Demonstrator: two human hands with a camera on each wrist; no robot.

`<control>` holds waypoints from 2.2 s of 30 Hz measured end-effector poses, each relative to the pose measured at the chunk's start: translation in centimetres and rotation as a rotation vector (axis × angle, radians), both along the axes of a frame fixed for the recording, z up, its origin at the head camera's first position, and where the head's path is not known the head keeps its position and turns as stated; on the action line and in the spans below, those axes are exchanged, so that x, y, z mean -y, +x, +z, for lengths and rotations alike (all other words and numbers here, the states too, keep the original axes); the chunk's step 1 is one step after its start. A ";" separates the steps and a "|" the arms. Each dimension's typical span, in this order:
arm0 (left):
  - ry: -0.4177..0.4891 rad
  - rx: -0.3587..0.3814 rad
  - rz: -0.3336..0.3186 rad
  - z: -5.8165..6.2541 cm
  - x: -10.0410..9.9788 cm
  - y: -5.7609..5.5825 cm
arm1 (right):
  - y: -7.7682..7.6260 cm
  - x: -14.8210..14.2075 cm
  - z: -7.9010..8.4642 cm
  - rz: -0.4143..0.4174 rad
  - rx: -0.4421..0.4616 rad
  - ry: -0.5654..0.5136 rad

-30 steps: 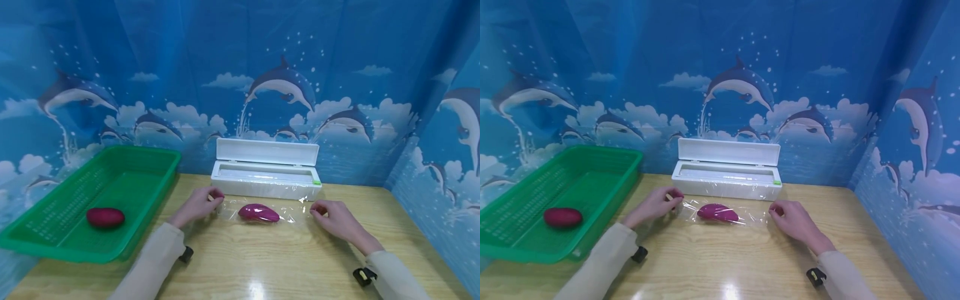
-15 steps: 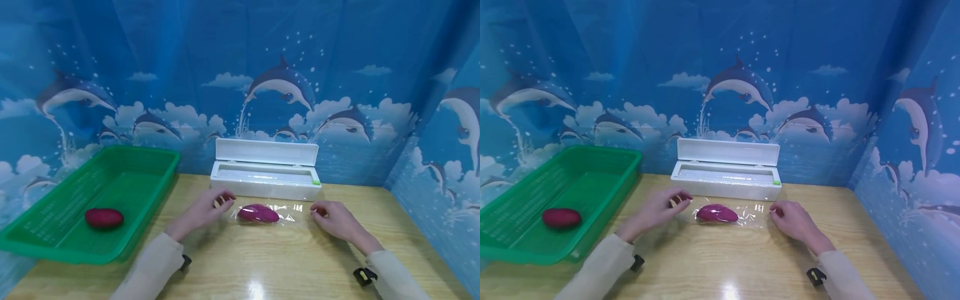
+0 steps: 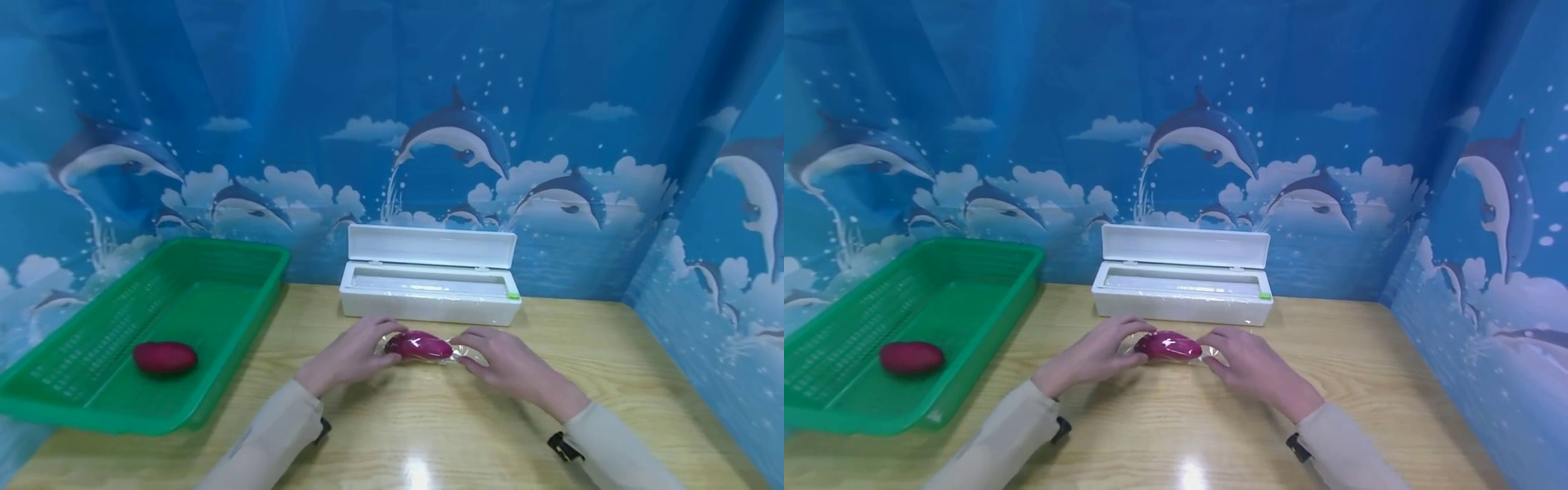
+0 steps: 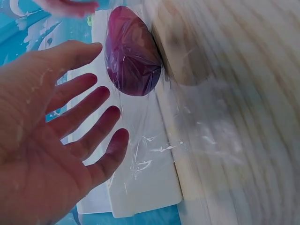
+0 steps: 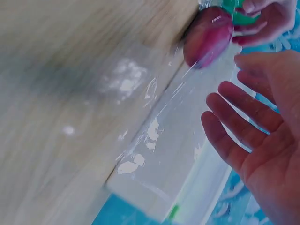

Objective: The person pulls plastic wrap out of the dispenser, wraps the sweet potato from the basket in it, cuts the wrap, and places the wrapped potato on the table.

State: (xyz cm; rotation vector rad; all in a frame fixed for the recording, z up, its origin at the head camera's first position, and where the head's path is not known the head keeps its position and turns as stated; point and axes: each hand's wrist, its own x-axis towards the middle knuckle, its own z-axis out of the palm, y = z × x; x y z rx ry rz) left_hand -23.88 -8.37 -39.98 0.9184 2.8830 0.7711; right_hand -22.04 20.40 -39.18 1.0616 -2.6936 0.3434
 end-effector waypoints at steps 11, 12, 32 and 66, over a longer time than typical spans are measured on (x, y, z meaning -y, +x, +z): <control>-0.034 0.108 -0.022 -0.3 -0.8 -1.4 | -2.0 3.2 -1.3 -0.037 0.173 0.070; -0.038 0.115 -0.020 -0.3 -0.8 -1.4 | -2.1 3.3 -1.4 -0.036 0.167 0.066; 0.026 -0.009 0.121 -1.0 -1.7 -2.5 | -4.9 2.5 -2.1 -0.029 0.345 -0.170; -0.056 -0.141 0.191 -0.2 -2.4 -1.7 | -4.1 -4.7 -0.7 -0.276 -0.087 -0.450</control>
